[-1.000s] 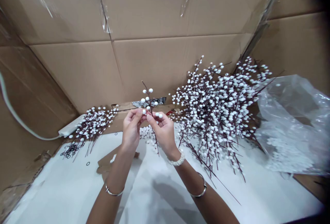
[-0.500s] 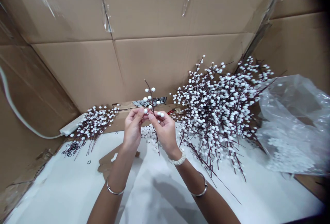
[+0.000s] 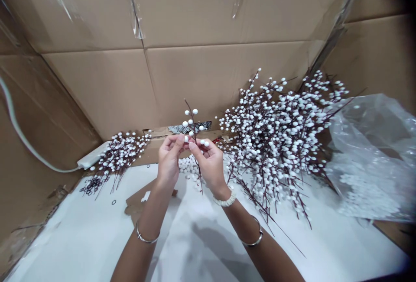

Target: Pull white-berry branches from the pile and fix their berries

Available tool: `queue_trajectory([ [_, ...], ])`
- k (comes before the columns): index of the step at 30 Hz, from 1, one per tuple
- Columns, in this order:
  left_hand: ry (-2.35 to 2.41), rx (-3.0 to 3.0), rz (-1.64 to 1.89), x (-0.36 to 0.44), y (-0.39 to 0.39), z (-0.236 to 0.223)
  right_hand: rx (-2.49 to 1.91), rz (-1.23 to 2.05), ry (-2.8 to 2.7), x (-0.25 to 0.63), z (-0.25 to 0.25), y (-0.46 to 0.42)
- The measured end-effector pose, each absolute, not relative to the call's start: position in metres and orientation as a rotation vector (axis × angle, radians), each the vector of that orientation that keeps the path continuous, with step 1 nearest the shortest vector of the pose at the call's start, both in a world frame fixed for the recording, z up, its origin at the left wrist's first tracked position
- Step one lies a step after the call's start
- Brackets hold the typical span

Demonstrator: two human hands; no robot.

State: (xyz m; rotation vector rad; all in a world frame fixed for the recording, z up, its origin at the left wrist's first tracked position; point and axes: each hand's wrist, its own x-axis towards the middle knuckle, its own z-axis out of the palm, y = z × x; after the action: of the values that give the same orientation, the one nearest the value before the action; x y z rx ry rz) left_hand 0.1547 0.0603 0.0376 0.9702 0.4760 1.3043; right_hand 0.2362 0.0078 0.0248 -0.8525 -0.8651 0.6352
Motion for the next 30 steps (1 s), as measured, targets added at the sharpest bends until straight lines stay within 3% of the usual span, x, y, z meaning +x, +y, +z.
queue_trajectory([
  [30,0.523,1.258,1.481,0.1544,0.0530,0.0400,-0.795,0.706,-0.874,0.2381,0.0309,0.0033],
])
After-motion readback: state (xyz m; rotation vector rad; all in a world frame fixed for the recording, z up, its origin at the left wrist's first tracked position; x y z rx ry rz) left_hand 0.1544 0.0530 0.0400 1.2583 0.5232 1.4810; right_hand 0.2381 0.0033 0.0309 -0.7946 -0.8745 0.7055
